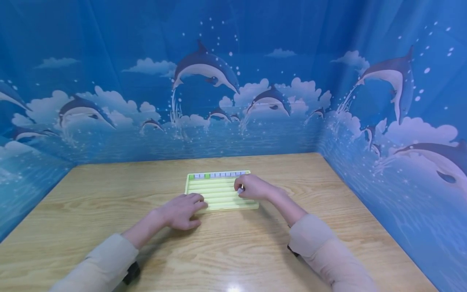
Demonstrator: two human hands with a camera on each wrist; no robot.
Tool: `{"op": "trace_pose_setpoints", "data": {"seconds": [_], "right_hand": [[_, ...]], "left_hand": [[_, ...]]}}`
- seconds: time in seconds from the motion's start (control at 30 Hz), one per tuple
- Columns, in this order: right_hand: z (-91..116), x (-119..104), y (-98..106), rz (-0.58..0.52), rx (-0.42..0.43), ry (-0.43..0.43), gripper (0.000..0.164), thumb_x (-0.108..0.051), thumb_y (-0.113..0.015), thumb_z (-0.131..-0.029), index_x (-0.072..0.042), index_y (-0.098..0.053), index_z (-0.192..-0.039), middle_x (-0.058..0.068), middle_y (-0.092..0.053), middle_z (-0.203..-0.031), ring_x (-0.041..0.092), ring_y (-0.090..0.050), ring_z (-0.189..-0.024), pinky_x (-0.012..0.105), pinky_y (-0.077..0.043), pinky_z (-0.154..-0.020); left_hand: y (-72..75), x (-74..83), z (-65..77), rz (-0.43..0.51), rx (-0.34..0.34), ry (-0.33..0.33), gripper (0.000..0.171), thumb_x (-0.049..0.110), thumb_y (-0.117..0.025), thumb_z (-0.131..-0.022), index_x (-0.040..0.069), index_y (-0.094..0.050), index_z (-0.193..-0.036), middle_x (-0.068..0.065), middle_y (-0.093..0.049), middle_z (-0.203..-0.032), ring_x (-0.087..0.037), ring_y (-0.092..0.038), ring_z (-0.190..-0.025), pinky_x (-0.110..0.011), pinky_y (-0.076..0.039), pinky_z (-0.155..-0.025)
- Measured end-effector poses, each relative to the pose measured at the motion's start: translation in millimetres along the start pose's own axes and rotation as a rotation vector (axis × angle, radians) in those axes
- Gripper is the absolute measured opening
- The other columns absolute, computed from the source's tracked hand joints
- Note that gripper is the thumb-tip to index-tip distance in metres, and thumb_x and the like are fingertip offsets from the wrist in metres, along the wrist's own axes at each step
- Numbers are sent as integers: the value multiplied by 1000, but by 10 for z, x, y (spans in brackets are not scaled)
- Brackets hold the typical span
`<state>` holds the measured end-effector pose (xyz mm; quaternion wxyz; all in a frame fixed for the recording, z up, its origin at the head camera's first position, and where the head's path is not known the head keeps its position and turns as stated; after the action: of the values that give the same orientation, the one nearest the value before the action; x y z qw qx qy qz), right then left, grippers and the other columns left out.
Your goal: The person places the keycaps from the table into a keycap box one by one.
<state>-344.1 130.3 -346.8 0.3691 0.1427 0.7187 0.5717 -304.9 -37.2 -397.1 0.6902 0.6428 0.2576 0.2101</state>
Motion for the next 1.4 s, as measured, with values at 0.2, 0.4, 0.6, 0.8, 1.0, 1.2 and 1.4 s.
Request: {"op": "trace_pose_setpoints", "data": {"seconds": [0.2, 0.4, 0.6, 0.8, 1.0, 1.2, 1.4], "right_hand": [[-160, 32, 23, 5, 43, -5, 18, 4, -60, -81, 2, -67, -97, 5, -57, -88, 13, -49, -75, 24, -45, -65], [-301, 56, 27, 16, 54, -31, 22, 5, -58, -81, 3, -67, -102, 8, -62, -94, 16, -55, -80, 27, -49, -70], [-425, 61, 13, -32, 31, -107, 27, 4, -56, -84, 4, -63, -110, 14, -62, -107, 20, -60, -89, 29, -51, -75], [-575, 23, -14, -43, 48, -106, 28, 3, -55, -83, 2, -64, -109, 10, -61, -102, 18, -56, -87, 27, -49, -73], [-734, -25, -63, -47, 84, -94, 25, -1, -59, -84, 0, -65, -108, 10, -60, -101, 18, -57, -85, 25, -49, -73], [-887, -93, -122, -43, 116, -59, 22, -1, -62, -84, 5, -65, -105, 11, -64, -95, 18, -59, -83, 23, -49, -73], [-985, -113, -194, -77, 139, -83, 14, 0, -65, -81, 3, -66, -95, 8, -64, -86, 17, -58, -79, 22, -49, -71]], "left_hand": [[11, 5, -1, 2, 4, 0, 53, 41, -57, -87, 13, -49, -131, -9, -48, -127, -25, -44, -119, -43, -41, -95], [13, -5, -5, 2, 4, -3, 52, 41, -57, -87, 13, -49, -130, -9, -48, -126, -24, -44, -118, -42, -42, -94], [-1, -31, 3, -4, 5, 0, 52, 41, -57, -86, 13, -50, -130, -9, -48, -126, -24, -44, -118, -42, -42, -94], [5, -29, 13, 0, 1, 3, 52, 41, -57, -86, 14, -50, -130, -8, -48, -126, -24, -44, -118, -42, -42, -94], [10, -10, 5, 1, -3, -4, 51, 40, -56, -87, 13, -50, -129, -8, -48, -125, -23, -44, -117, -41, -43, -92], [-9, -6, -8, 7, -15, 4, 51, 41, -56, -87, 14, -49, -131, -8, -47, -128, -24, -43, -119, -42, -42, -94], [-5, -3, -4, 12, -13, 2, 51, 40, -56, -87, 14, -49, -130, -8, -47, -127, -23, -44, -117, -40, -42, -93]]}}
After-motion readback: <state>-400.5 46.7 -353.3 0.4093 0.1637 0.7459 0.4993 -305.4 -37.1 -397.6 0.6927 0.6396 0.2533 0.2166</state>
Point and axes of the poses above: each hand's wrist, its own z-axis away from the middle knuckle, its own y-axis out of the back of the hand, x = y × z, the point moved 7 cm from there along -z, towards the middle knuckle
